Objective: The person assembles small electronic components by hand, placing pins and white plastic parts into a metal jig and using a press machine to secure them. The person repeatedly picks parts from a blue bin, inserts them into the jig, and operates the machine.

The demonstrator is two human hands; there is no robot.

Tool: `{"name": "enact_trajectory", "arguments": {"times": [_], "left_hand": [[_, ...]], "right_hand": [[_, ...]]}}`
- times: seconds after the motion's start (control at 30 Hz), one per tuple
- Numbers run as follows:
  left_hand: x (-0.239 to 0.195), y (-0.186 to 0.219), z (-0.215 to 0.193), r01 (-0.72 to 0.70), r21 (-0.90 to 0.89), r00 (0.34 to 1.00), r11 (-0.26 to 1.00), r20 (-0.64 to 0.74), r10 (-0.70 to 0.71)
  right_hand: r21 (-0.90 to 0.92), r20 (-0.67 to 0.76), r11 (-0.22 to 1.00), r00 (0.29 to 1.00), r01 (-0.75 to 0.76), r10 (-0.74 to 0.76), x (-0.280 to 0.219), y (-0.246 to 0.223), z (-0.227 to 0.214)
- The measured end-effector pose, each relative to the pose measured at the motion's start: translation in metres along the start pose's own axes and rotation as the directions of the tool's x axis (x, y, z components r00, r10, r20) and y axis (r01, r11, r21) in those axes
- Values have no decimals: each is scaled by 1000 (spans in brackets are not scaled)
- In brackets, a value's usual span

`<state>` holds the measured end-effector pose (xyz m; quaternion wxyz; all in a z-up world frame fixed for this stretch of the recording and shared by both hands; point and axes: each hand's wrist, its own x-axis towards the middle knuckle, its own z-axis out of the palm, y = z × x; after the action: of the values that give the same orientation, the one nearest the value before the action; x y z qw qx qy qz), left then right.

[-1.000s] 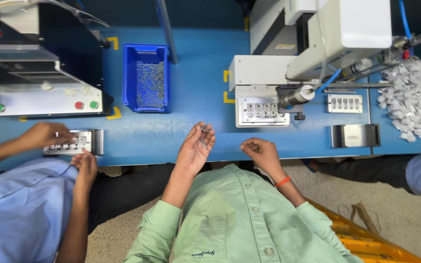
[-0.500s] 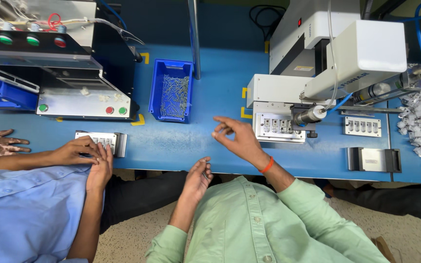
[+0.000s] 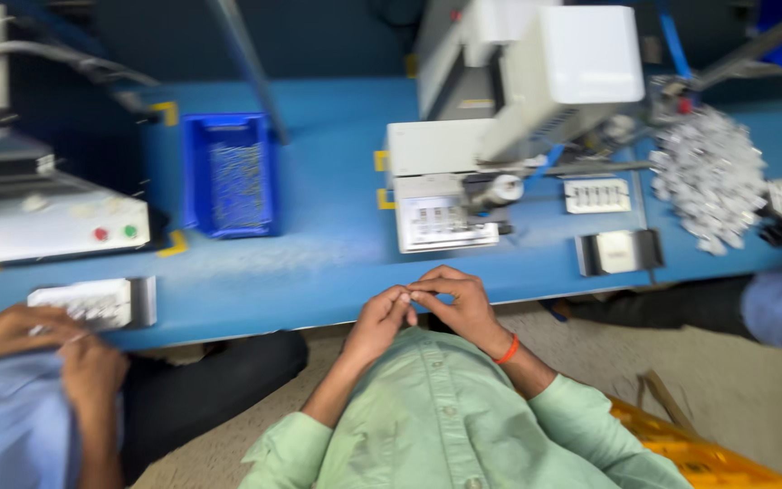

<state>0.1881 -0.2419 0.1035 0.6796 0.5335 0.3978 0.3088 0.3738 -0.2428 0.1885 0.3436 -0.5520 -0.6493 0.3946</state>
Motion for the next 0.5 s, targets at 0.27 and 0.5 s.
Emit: {"name": "enact_trajectory", "arguments": {"times": [0.27, 0.5], "left_hand": [[33, 29, 62, 198, -252, 978, 947, 114, -174], [59, 44, 104, 291, -684, 931, 669, 41, -363]], "right_hand": [[74, -90, 995, 993, -68, 75, -29, 20, -64], [159, -214, 987, 977, 35, 0, -35, 51, -114]]}}
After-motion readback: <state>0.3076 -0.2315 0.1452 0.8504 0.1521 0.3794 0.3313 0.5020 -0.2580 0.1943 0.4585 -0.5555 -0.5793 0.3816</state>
